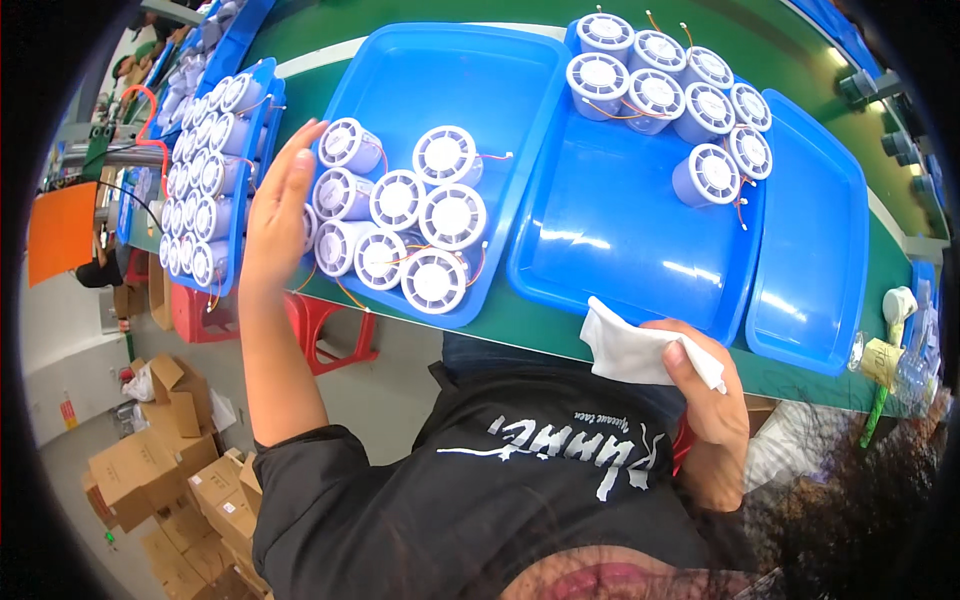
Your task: Cleaning small white plastic electronic components with a cloth and a liquid solution.
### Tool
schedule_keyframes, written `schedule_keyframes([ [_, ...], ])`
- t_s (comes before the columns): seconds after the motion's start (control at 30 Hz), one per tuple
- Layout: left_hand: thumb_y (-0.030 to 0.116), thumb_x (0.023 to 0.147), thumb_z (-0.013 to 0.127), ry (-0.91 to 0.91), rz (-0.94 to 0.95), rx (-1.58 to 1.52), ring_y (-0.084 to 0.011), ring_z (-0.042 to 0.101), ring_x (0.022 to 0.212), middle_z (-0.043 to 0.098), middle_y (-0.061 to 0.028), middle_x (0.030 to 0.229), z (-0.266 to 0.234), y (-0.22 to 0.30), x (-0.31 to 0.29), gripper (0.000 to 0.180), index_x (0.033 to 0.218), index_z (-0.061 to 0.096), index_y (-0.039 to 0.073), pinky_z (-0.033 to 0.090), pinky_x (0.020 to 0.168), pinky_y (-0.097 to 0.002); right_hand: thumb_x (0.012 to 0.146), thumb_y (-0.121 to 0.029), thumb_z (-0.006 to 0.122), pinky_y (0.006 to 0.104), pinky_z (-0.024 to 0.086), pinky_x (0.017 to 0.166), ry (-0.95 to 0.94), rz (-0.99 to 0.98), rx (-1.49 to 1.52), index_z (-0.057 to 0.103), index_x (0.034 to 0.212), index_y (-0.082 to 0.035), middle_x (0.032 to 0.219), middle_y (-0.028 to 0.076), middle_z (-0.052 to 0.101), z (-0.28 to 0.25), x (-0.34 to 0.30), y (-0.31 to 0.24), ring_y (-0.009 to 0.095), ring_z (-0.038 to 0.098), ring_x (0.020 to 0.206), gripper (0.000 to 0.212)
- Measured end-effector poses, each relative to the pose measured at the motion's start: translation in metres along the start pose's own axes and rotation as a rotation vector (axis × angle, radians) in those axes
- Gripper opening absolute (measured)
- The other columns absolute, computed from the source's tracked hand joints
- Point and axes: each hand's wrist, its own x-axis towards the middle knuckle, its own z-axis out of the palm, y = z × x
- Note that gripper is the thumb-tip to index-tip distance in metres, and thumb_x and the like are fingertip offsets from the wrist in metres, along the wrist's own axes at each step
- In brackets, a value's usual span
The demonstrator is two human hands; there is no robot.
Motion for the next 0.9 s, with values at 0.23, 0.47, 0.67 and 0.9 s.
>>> schedule_keyframes([
  [0.23, 0.028, 0.100, 0.048, 0.126, -0.434, -0.320, -0.0147, 0.062, 0.095, 0.064, -0.0110, 0.113, -0.021, -0.034, 0.007, 0.038, 0.122, 0.058, -0.001, 0.049, 0.082, -0.0258, 0.100, -0.025, 0.049, 0.0281, 0.044, 0.082, -0.083, 0.021, 0.002, 0.063, 0.108, 0.006, 0.098, 0.010, 0.064, -0.001, 0.008, -0.012, 0.016, 0.057, 0.092, 0.035],
  [0.47, 0.026, 0.091, 0.068, -0.021, -0.569, -0.396, -0.0068, 0.063, 0.073, 0.066, -0.0014, 0.085, -0.025, -0.057, 0.009, 0.025, 0.098, 0.063, 0.003, 0.049, 0.065, -0.0199, 0.099, -0.023, 0.050, 0.0274, 0.043, 0.082, -0.042, 0.007, -0.042, 0.063, 0.108, 0.006, 0.097, 0.010, 0.065, -0.002, 0.008, -0.024, 0.016, 0.058, 0.090, 0.033],
  [0.67, 0.018, 0.088, 0.071, 0.181, -0.455, -0.436, -0.0082, 0.064, 0.070, 0.068, -0.0038, 0.085, -0.027, -0.072, -0.005, 0.020, 0.098, 0.063, 0.002, 0.049, 0.062, -0.0198, 0.093, -0.033, 0.055, 0.0289, 0.044, 0.081, 0.053, -0.102, -0.136, 0.064, 0.105, 0.006, 0.097, 0.012, 0.065, -0.002, 0.010, -0.047, 0.018, 0.060, 0.091, 0.042],
  [0.9, 0.012, 0.088, 0.071, 0.492, -0.411, -0.559, -0.0072, 0.062, 0.075, 0.068, -0.0050, 0.086, -0.015, -0.076, -0.044, 0.018, 0.098, 0.061, 0.000, 0.048, 0.064, -0.0192, 0.094, -0.035, 0.050, 0.0383, 0.045, 0.090, 0.431, -0.410, -0.446, 0.060, 0.116, 0.008, 0.113, 0.020, 0.062, -0.068, -0.014, -0.080, 0.028, 0.060, 0.104, 0.049],
])
